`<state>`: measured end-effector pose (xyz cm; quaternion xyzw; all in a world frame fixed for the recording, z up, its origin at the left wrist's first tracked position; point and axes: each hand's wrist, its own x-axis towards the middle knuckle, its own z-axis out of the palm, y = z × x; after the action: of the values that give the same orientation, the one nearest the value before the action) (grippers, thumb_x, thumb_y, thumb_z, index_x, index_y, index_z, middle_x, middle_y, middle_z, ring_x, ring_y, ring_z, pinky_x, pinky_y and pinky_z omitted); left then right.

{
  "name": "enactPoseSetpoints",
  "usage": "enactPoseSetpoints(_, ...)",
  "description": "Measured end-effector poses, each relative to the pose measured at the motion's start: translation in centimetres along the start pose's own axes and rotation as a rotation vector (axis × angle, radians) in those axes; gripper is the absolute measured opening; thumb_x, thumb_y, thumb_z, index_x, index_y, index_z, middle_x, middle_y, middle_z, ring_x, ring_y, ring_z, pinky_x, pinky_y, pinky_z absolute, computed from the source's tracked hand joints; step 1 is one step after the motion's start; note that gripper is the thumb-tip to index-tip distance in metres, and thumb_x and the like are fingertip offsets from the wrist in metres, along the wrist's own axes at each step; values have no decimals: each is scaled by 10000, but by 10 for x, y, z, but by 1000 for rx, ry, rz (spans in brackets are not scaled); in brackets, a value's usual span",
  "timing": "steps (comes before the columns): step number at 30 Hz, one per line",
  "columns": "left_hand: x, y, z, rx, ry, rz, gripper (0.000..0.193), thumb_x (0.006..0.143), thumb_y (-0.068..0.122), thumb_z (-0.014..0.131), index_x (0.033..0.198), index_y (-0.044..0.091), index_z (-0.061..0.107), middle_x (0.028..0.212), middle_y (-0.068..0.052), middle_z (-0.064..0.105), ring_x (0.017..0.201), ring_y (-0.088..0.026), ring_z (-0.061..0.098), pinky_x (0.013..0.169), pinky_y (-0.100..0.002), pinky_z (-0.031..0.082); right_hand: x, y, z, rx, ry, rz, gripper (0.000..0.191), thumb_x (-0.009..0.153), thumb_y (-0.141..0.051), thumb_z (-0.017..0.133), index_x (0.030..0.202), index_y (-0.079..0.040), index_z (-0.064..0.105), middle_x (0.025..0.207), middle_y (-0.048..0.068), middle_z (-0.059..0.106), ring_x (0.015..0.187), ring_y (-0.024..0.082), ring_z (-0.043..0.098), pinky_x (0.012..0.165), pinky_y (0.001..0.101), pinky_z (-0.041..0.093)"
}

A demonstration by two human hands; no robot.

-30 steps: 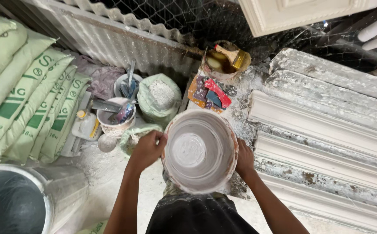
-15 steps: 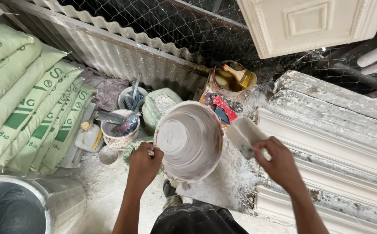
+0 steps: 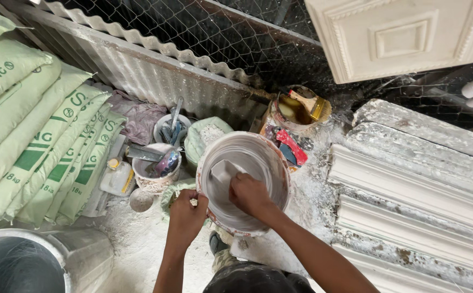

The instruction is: The person scrapes excess plaster off decorative plaster cornice moldings with a small hand scraper, then washes their hands and the scraper at a water tap. They wipe a molding with a cloth, pick up the scraper again, and continue scraping plaster residue from the moldings.

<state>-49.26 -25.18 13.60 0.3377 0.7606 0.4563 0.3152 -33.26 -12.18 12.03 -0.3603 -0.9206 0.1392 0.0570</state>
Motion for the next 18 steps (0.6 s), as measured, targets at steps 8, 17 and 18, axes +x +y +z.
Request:
enactPoseSetpoints(8,48,-20,-5,-237,80,-166,352,946,246,625,1014,-99,646,826,-138,731,659,-197,728,546,-328,610,33,8,-15,59,-34,-46,90,808,-178,691,764,-158,767,877,46,665,936,273,657,724,417,561)
enactPoseSetpoints(17,182,-103,50,-583,114,-301,380,1005,167,528,833,-141,669,737,-186,703,616,-198,694,649,-304,627,-11,111,-42,229,147,292,234,880,-282,737,780,-71,746,709,75,611,768,276,632,668,426,531)
enactPoseSetpoints(18,205,-112,65,-627,156,-301,349,994,140,550,813,-143,644,738,-166,681,617,-192,673,633,-317,619,-19,121,-29,251,85,391,269,884,-293,744,764,-53,729,723,86,613,756,272,635,676,420,530)
